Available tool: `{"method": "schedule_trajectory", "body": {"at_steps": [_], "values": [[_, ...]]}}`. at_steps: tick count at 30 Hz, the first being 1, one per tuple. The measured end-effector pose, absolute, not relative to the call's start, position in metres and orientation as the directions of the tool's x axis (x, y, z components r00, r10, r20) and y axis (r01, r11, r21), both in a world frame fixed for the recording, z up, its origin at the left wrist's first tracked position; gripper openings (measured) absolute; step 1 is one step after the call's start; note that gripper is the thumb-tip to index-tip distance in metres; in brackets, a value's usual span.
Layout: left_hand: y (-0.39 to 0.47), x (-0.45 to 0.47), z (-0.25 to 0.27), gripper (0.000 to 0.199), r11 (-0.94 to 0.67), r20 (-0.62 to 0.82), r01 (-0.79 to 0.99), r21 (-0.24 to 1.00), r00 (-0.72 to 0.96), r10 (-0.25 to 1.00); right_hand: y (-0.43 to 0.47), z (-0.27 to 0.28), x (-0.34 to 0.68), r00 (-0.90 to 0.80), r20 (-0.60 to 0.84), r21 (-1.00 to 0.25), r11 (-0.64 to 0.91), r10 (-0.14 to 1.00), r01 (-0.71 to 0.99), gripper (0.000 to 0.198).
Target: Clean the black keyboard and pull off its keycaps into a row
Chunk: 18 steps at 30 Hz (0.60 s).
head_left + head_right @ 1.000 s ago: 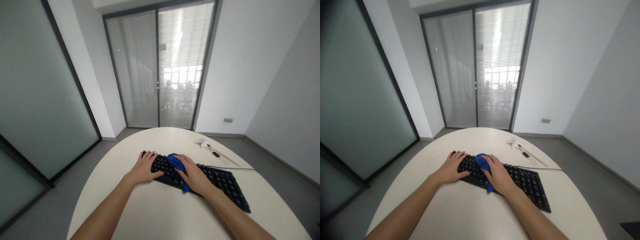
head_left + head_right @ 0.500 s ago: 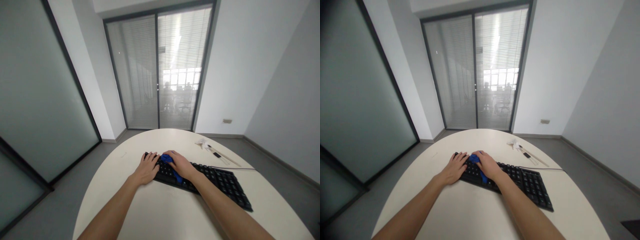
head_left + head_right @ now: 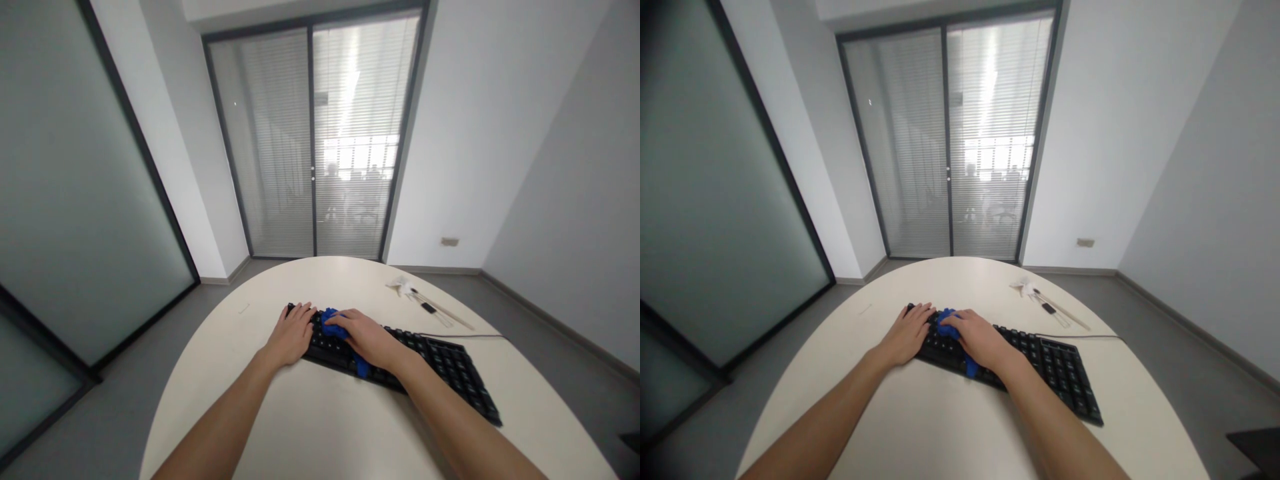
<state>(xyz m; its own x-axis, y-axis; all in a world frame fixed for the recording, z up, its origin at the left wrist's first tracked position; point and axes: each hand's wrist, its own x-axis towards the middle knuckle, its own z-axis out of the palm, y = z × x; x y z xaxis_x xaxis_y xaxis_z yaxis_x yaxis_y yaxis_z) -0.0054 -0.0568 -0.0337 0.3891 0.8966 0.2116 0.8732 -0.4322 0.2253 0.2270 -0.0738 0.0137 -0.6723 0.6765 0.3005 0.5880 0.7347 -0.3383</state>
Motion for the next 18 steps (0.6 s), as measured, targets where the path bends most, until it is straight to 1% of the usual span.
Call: {"method": "schedule_trajectory", "body": {"at_steps": [6, 10, 15, 18], "values": [[-0.058, -0.003, -0.030, 0.047, -0.419, 0.212, 0.879, 0.230, 0.375, 0.903, -0.078, 0.019, 0.226, -0.684, 0.244, -0.269, 0.726, 0.687, 0.633, 0.057], [-0.058, -0.003, -0.030, 0.046, -0.419, 0.225, 0.870, 0.260, 0.368, 0.902, -0.083, 0.034, 0.226, -0.706, 0.175, -0.249, 0.725, 0.686, 0.642, 0.053], [-0.058, -0.003, -0.032, 0.046, -0.423, 0.233, 0.869, 0.258, 0.369, 0.900, -0.093, 0.052, 0.227, -0.746, 0.083, -0.303, 0.730, 0.660, 0.613, 0.053], [-0.059, -0.003, -0.031, 0.045, -0.422, 0.233, 0.872, 0.249, 0.369, 0.900, -0.099, 0.057, 0.231, -0.749, 0.060, -0.348, 0.717, 0.660, 0.604, 0.052]]}}
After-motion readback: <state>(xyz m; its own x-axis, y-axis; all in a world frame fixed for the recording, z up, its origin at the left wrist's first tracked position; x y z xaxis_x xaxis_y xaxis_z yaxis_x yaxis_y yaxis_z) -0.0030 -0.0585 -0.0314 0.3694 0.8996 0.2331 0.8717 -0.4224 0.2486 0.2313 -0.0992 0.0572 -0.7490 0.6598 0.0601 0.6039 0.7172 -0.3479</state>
